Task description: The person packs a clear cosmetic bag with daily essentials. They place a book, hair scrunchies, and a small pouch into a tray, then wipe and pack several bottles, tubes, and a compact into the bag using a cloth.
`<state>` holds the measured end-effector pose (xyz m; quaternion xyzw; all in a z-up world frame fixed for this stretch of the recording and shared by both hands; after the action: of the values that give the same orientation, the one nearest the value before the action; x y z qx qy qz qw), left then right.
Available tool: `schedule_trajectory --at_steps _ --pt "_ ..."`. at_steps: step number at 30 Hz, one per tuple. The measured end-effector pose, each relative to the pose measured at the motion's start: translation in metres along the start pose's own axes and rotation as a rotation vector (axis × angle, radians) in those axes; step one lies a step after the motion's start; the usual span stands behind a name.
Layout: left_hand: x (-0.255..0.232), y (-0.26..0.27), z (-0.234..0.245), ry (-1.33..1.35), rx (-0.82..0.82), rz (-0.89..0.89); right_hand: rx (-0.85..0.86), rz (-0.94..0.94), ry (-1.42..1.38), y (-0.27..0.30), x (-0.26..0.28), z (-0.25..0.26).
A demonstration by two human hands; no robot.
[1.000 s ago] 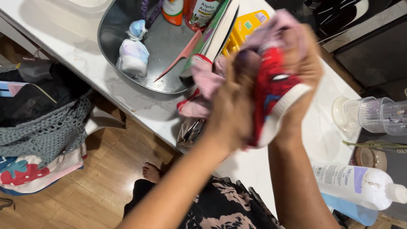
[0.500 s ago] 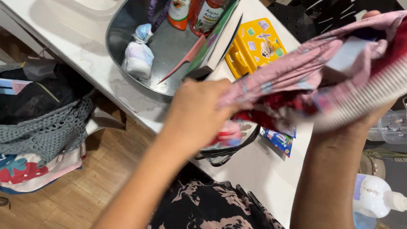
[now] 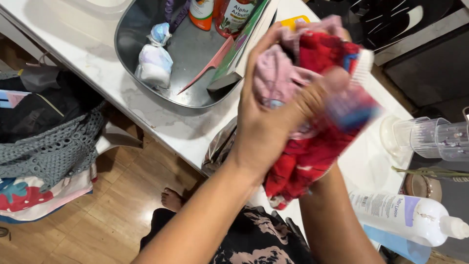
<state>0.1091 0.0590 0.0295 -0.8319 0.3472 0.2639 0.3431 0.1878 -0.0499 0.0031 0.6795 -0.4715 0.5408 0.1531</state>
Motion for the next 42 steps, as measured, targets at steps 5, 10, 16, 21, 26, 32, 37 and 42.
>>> schedule_trajectory --at_steps 5,10,16,21,26,32,37,42 --pt "-0.006 0.024 0.006 -0.439 -0.138 0.02 0.235 -0.202 -0.339 -0.005 -0.02 -0.029" --pt "0.006 -0.013 0.048 -0.09 -0.29 -0.064 0.018 0.138 0.171 0.014 0.022 -0.054" --pt "0.051 -0.044 0.078 0.244 -0.321 0.187 0.161 0.445 0.7 0.025 0.048 -0.116" --pt "0.051 -0.017 0.05 0.19 -0.202 0.133 -0.074 0.429 0.67 0.025 0.044 -0.094" --pt "0.045 -0.007 0.023 0.576 -0.309 0.183 -0.212 0.414 0.34 -0.011 0.048 -0.025" --pt "-0.061 0.007 -0.006 -0.976 0.014 -0.274 -0.08 0.428 0.13 -0.039 0.065 0.008" --pt "-0.025 -0.01 -0.004 -0.338 0.068 0.093 -0.034 0.523 0.598 -0.017 0.086 -0.022" --pt "0.016 -0.003 0.006 -0.368 -0.004 0.302 -0.175 0.524 0.63 -0.011 0.079 -0.022"
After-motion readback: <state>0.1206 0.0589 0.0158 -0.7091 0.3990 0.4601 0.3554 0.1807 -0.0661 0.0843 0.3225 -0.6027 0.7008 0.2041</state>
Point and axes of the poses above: each hand's wrist, its own y-axis away from the middle knuckle, its own z-axis out of the back of the hand, x = y × z, the point moved 10 cm from there along -y, towards the middle knuckle
